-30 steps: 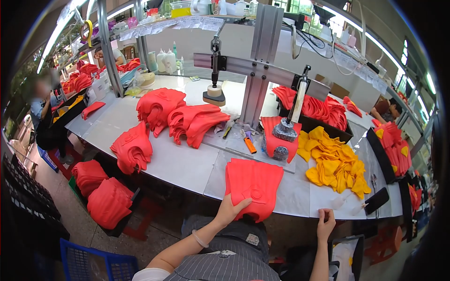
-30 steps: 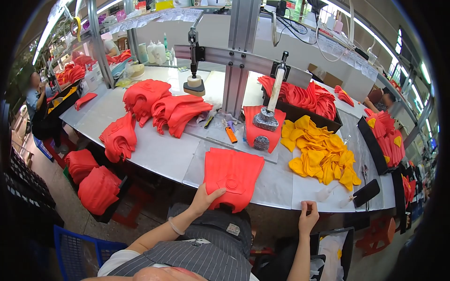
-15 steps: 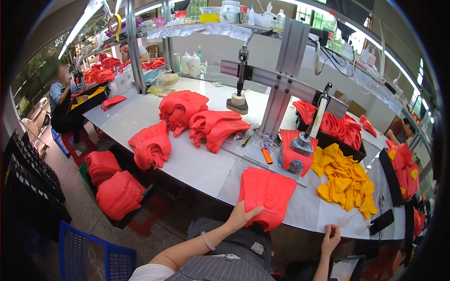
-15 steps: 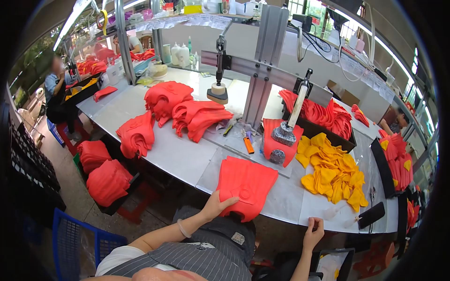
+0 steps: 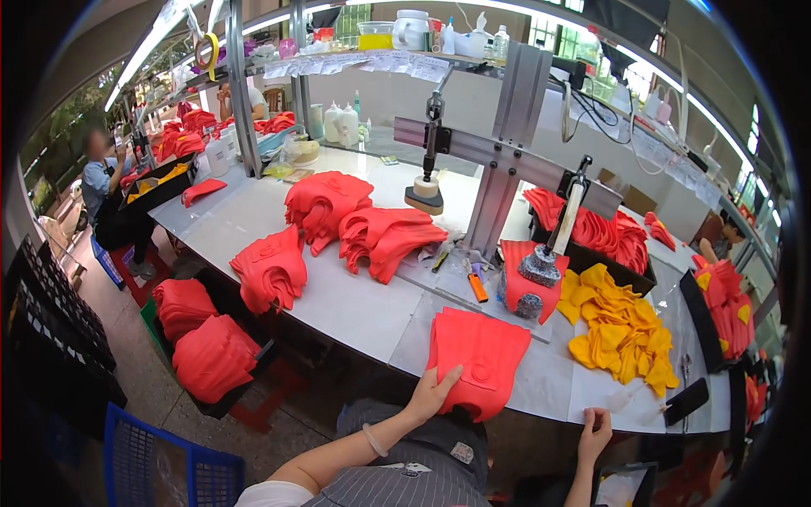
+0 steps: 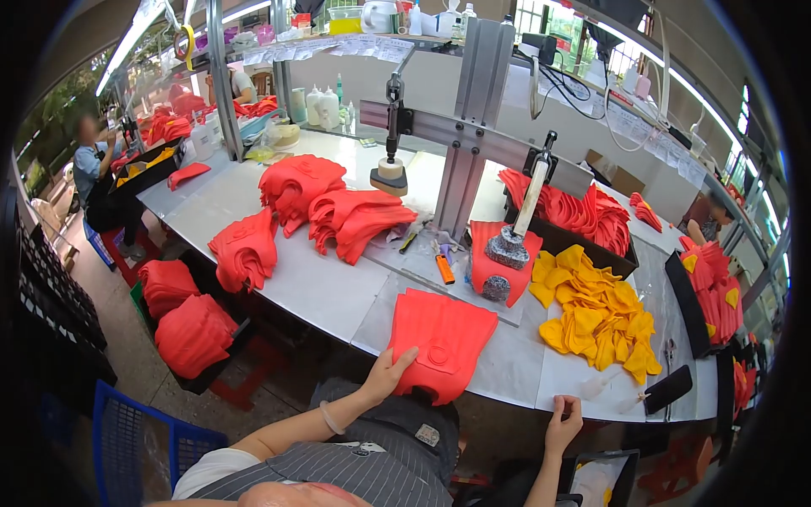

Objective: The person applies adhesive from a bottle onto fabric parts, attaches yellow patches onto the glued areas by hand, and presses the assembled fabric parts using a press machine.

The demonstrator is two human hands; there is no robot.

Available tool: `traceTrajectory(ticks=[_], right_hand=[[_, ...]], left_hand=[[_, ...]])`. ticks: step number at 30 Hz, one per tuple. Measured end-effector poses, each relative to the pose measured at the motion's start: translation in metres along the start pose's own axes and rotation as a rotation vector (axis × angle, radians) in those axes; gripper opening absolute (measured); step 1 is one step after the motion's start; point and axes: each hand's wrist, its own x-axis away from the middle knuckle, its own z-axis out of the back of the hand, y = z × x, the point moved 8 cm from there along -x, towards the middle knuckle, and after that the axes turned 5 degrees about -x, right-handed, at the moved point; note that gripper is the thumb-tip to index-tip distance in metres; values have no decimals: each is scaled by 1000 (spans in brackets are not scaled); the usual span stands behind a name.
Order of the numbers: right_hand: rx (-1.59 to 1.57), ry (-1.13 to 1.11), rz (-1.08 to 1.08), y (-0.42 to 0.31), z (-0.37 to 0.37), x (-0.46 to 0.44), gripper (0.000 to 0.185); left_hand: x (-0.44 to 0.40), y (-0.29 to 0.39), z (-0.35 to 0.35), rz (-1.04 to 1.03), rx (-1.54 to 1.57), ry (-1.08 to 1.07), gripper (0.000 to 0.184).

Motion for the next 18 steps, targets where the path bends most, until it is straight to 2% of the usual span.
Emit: traceTrajectory(ticks=[18], right_hand=[[-19,4,-1,1,0,0,15]], left_hand=[[3,11,-4,-15,-11,3,37]])
